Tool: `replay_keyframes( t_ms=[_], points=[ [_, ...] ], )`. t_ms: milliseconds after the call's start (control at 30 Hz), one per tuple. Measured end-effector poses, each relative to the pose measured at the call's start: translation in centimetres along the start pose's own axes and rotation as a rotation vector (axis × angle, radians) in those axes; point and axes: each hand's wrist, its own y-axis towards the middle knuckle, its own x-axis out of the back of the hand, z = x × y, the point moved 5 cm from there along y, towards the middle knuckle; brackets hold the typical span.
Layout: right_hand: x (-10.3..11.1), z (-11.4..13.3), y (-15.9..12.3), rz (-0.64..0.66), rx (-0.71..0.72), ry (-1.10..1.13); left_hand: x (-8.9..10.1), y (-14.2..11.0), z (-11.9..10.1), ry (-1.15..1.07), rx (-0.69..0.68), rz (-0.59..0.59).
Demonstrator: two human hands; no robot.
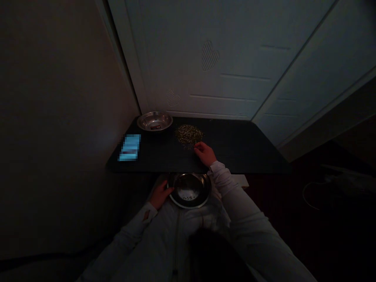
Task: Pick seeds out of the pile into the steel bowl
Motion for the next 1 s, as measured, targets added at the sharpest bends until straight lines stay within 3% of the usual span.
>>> replay_keyframes(
  t_ms=[533,1000],
  points=[
    [-0.8,1.4,-0.1,-0.045,-0.018,-0.097,0.8,0.2,0.7,-0.019,0.014,-0.077],
    [-1.9,1.9,-0.9,0.087,0.075,-0.098,0.8,0.3,1.2,-0.091,0.029,-0.097]
  ],
)
